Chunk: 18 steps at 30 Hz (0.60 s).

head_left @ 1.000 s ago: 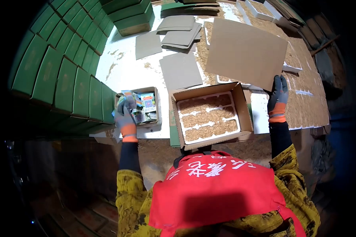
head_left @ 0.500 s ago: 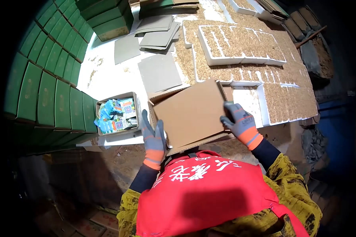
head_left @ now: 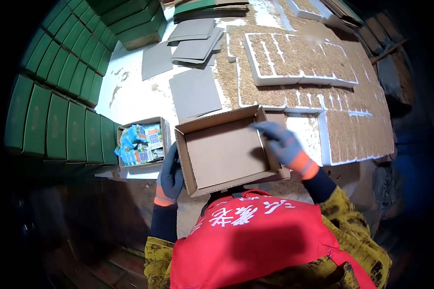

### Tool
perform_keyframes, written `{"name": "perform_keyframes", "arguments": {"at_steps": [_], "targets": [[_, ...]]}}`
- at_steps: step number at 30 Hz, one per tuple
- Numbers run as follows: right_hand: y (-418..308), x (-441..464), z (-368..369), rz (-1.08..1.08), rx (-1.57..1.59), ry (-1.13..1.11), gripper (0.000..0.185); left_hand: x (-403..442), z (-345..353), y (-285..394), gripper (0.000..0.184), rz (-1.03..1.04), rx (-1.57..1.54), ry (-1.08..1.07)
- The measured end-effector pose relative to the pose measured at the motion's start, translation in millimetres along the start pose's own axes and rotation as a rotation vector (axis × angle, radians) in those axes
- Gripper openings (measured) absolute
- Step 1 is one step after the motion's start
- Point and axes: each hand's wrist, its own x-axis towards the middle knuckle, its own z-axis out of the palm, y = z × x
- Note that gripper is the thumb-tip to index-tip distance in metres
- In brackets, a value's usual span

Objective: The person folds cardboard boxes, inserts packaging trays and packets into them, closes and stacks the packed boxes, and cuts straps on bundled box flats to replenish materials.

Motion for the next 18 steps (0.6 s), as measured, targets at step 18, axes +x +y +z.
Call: {"name": "perform_keyframes", "arguments": {"at_steps": [18], "targets": [[12.8,10.8,32.7,0.413,1.102,0.063,0.051,10.6,-36.1,50.2,0.060,-0.330,-0.105,0.104]]}}
